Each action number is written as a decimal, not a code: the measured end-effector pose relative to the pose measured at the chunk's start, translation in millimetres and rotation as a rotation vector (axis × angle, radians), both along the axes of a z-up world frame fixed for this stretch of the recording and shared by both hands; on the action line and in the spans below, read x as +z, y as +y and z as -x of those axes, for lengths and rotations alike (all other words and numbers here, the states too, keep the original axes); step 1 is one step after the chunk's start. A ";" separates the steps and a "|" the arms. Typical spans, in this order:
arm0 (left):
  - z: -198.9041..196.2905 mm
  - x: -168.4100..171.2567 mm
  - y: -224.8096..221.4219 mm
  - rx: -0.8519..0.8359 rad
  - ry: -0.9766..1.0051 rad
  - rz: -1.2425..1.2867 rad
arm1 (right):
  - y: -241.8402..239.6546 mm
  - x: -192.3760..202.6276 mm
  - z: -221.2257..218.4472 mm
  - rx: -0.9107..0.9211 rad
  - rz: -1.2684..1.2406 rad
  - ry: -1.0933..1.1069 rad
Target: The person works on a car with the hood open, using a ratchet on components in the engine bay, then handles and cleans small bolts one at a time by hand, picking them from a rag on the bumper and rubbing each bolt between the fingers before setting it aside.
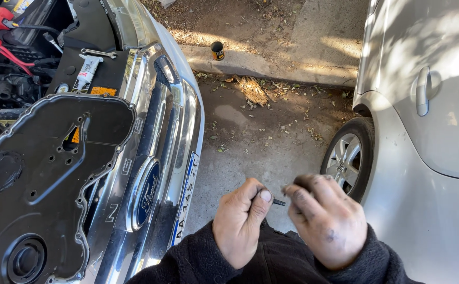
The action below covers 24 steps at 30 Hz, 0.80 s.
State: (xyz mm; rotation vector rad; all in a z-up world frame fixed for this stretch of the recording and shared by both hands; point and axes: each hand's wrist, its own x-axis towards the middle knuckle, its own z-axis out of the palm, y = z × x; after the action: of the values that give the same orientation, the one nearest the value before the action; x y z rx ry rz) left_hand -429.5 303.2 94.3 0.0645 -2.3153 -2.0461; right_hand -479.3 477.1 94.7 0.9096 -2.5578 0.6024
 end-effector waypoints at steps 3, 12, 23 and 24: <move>1.5 -8.1 -2.8 -0.011 -0.030 -0.064 | 6.8 15.3 -1.1 0.011 0.211 -0.380; -1.2 4.5 3.8 -0.013 0.018 0.005 | 0.0 26.9 -9.8 -0.031 0.351 -0.513; -2.0 12.4 1.1 -0.059 0.421 0.451 | 4.6 27.0 -8.7 -0.014 0.414 -0.529; -2.1 12.3 1.6 -0.036 0.475 0.548 | 5.0 26.3 -8.6 -0.010 0.416 -0.528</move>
State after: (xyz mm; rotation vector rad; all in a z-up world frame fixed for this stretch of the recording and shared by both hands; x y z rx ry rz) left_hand -427.4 304.7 106.6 -0.4329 -2.4478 -1.1886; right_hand -470.7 482.1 121.0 0.6509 -2.6955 1.4691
